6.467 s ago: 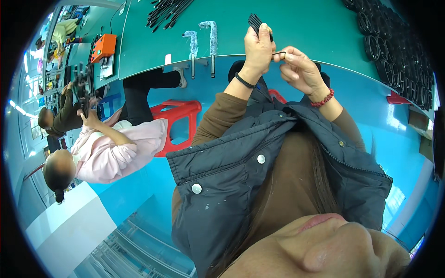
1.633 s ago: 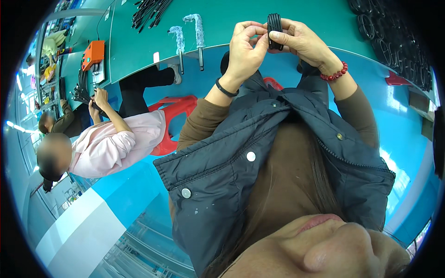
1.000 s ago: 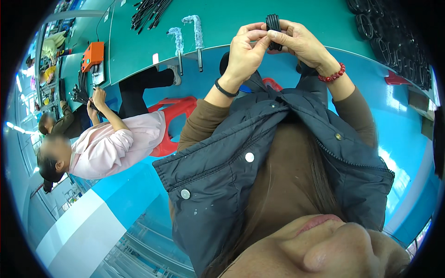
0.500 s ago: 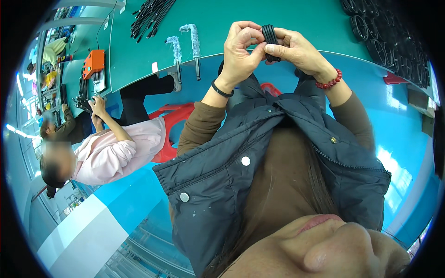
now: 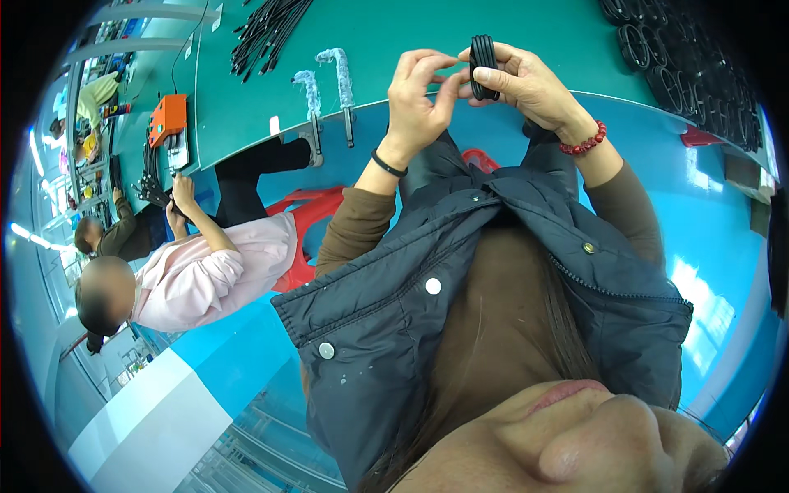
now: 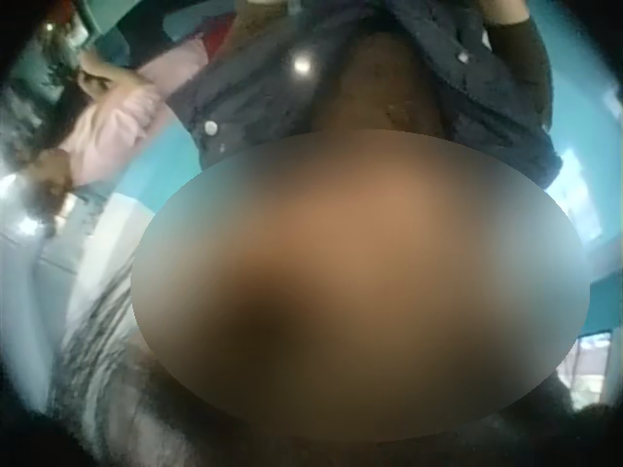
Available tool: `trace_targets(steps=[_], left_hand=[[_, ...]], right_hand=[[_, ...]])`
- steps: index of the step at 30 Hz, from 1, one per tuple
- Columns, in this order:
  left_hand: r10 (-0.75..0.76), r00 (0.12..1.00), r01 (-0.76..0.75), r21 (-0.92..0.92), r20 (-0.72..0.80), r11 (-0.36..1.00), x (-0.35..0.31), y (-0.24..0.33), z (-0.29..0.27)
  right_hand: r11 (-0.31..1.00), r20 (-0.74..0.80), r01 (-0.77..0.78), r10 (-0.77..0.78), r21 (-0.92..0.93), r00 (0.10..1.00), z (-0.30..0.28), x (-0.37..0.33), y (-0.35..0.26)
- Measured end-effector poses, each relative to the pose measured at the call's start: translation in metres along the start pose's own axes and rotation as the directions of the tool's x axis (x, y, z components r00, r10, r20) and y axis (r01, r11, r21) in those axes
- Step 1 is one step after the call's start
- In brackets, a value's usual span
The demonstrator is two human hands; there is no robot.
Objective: Assembling plastic components onto black cable loops at a production workbench.
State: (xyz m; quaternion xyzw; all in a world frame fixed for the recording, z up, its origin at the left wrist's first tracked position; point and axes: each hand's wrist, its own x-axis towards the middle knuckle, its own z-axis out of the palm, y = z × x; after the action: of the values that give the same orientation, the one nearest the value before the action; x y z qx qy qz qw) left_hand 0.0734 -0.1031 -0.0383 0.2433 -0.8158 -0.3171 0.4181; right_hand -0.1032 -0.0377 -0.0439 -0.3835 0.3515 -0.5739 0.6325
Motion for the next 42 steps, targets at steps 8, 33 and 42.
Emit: trace_targets(steps=[8, 33, 42], left_hand=[[0.095, 0.995, -0.1, 0.2, 0.036, 0.975, -0.024, -0.01, 0.019], [0.359, 0.932, -0.362, 0.121, 0.044, 0.924, 0.07, 0.036, 0.058], [0.323, 0.944, -0.331, 0.239, 0.074, 0.913, 0.052, 0.049, 0.048]], right_hand=[[0.962, -0.132, 0.001, -0.039, -0.272, 0.991, -0.042, -0.016, -0.045], [0.964, 0.135, 0.184, -0.212, 0.194, 0.968, -0.067, -0.017, -0.044], [0.972, 0.093, 0.187, -0.201, 0.143, 0.975, -0.061, -0.023, -0.038]])
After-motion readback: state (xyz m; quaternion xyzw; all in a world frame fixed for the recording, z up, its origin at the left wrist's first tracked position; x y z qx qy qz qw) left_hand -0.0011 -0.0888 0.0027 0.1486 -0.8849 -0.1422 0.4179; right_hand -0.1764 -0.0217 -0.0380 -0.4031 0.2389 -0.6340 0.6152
